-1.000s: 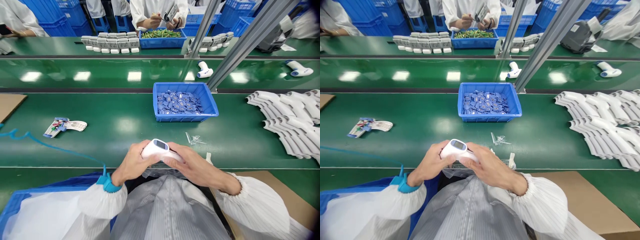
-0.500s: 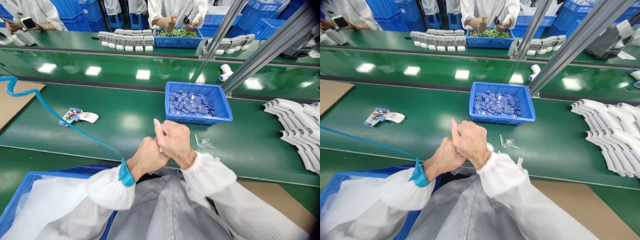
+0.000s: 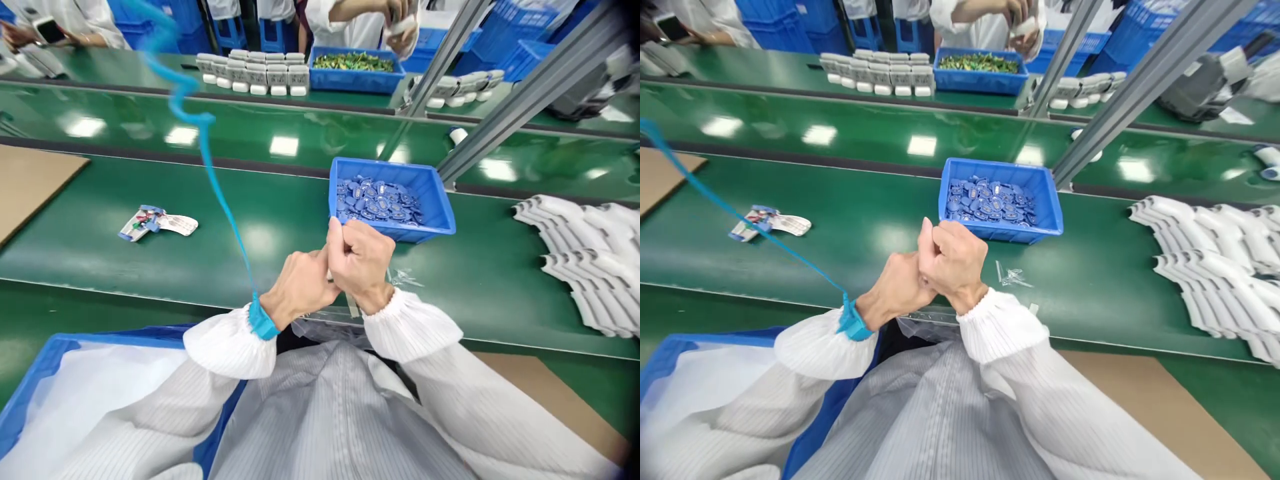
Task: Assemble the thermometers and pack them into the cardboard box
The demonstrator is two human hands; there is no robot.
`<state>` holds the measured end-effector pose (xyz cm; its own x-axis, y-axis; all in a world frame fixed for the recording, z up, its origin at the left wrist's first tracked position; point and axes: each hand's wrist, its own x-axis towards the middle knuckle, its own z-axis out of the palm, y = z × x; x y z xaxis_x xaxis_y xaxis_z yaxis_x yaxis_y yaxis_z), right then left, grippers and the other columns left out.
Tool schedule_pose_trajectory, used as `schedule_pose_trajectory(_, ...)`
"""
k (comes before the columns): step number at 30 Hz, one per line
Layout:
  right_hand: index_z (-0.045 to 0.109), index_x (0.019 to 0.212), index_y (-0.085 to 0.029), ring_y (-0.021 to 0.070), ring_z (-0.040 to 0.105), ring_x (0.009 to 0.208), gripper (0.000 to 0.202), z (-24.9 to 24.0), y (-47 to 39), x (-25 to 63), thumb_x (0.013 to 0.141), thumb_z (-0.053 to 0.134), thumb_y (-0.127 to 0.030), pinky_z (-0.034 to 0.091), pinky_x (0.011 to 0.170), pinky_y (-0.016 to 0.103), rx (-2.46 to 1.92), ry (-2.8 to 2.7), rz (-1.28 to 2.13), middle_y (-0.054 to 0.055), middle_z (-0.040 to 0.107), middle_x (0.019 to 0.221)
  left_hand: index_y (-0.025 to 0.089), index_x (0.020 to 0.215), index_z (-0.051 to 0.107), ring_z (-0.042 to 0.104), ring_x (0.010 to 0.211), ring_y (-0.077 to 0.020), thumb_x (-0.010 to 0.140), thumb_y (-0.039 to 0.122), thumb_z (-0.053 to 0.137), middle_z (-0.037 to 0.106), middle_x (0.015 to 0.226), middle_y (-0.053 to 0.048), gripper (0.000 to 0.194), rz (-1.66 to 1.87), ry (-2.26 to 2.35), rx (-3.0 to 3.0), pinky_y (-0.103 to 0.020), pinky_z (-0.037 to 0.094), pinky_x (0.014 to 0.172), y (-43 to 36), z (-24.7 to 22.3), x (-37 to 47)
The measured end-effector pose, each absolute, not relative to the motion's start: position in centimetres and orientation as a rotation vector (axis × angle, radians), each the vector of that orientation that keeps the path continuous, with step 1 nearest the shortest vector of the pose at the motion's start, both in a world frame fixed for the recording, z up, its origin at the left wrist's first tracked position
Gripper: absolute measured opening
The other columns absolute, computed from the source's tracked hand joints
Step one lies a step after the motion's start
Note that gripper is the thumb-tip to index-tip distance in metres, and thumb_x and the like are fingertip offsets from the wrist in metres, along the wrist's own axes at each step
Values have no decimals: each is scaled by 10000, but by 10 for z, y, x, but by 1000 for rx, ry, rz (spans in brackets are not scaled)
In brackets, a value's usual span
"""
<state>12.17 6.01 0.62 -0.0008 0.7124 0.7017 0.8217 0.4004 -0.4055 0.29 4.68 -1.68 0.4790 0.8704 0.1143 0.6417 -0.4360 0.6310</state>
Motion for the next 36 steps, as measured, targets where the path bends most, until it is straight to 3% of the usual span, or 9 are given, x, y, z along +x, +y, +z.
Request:
schedule_pose_trajectory(4, 285, 517, -198, 91, 307, 511, 527, 8, 56, 122, 983, 516, -281, 231, 516, 293, -1407, -1785, -162, -37, 355, 481, 143, 933, 665, 658, 638, -186, 799, 196, 534, 739, 809, -68, 194, 540, 1072, 2083, -261, 422, 557, 47, -12, 4)
schedule_pose_trajectory(9, 323, 512, -200, 99, 337, 516, 509, 4, 62, 120, 991, 481, -263, 217, 518, 315, -1301, -1901, -222, -24, 410, 485, 112, 887, 672, 687, 715, -294, 770, 185, 553, 727, 789, -146, 182, 379, 1288, 2245, -335, 426, 598, 47, -13, 8)
schedule_pose_trajectory(13, 276, 505, -209, 90, 314, 487, 522, 5, 66, 123, 989, 465, -258, 258, 531, 298, -1373, -1704, -111, -33, 366, 461, 136, 1002, 643, 649, 655, -220, 859, 319, 576, 725, 810, -83, 242, 516, 1174, 2053, -305, 414, 583, 48, -12, 3)
schedule_pose_trajectory(16, 338, 500, -206, 87, 360, 486, 521, 10, 62, 127, 997, 471, -287, 290, 545, 286, -1399, -1669, -10, -28, 413, 468, 144, 1037, 626, 623, 658, -174, 874, 392, 614, 722, 857, -57, 298, 555, 1084, 1888, -279, 428, 594, 46, -6, -2)
schedule_pose_trajectory(23, 450, 477, -188, 90, 413, 503, 559, 18, 60, 134, 1017, 467, -331, 305, 557, 279, -1376, -1857, 57, -9, 478, 477, 167, 939, 638, 635, 645, -166, 842, 323, 635, 709, 784, -24, 184, 544, 1076, 1764, -252, 419, 565, 46, 2, 6)
schedule_pose_trajectory(26, 467, 492, -185, 85, 430, 506, 551, 15, 60, 136, 1023, 455, -331, 309, 557, 275, -1397, -1852, 97, -11, 479, 491, 167, 955, 647, 655, 661, -177, 851, 302, 598, 721, 807, -35, 178, 549, 1045, 1803, -255, 418, 558, 47, -4, 13)
schedule_pose_trajectory(30, 359, 461, -191, 75, 343, 461, 577, 5, 65, 133, 1004, 485, -339, 231, 508, 297, -1381, -1830, -14, -28, 390, 444, 137, 972, 656, 683, 705, -242, 802, 200, 529, 736, 837, -97, 222, 528, 1106, 2020, -305, 417, 580, 46, -18, 24)
schedule_pose_trajectory(33, 307, 452, -198, 78, 297, 448, 586, 0, 69, 128, 999, 468, -333, 212, 507, 310, -1359, -1757, -47, -31, 350, 431, 129, 909, 658, 695, 711, -297, 795, 229, 539, 736, 811, -135, 193, 420, 1310, 2114, -339, 416, 591, 47, -25, 25)
schedule_pose_trajectory(36, 371, 442, -200, 81, 367, 443, 600, 5, 68, 130, 1010, 452, -378, 274, 518, 290, -1393, -1621, 129, -25, 406, 434, 143, 928, 647, 687, 693, -267, 851, 316, 558, 739, 819, -108, 209, 447, 1296, 2103, -326, 422, 598, 48, -22, 20)
